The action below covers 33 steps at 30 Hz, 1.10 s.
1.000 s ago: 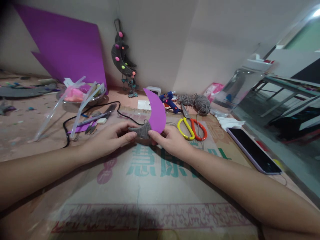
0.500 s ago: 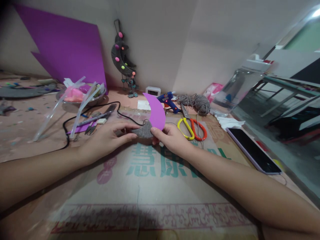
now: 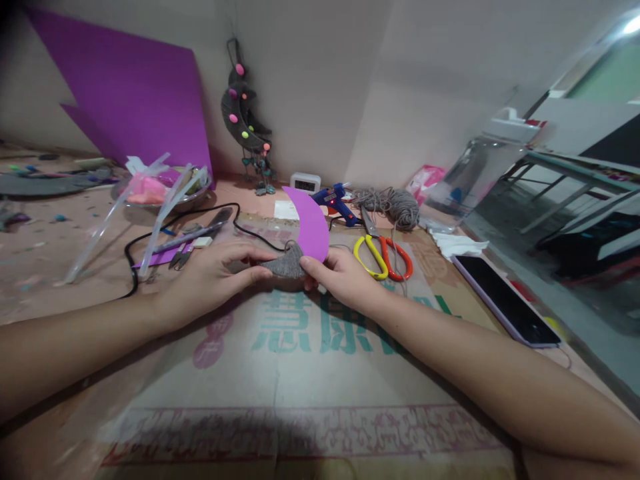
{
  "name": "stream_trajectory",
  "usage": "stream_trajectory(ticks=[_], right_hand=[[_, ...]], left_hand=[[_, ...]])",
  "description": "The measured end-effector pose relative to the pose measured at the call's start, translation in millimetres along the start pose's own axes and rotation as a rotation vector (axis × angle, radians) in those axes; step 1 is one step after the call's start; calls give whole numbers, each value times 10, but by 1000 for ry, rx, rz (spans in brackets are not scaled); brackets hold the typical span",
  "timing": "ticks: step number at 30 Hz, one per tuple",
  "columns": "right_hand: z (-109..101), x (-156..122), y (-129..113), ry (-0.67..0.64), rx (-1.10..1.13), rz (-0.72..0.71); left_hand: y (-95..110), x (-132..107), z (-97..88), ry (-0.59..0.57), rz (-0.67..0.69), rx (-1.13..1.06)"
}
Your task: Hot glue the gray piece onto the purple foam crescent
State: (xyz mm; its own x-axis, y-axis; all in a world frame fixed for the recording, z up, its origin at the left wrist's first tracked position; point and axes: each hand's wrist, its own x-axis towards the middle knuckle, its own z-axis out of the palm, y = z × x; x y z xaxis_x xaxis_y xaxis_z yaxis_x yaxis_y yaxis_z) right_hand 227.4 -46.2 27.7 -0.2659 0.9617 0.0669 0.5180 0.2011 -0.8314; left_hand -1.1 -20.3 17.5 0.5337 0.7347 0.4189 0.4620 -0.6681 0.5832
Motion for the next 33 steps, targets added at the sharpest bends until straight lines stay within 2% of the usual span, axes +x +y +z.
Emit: stream_trajectory(ticks=[12, 17, 33], right_hand=[[-7, -14, -22, -19, 23, -74], [16, -24, -24, 18, 21, -61], [29, -11, -18, 44, -160, -58]], left_hand=[[2, 5, -6, -5, -60, -19], [-16, 15, 1, -18, -88, -32], [-32, 28, 17, -124, -84, -69]])
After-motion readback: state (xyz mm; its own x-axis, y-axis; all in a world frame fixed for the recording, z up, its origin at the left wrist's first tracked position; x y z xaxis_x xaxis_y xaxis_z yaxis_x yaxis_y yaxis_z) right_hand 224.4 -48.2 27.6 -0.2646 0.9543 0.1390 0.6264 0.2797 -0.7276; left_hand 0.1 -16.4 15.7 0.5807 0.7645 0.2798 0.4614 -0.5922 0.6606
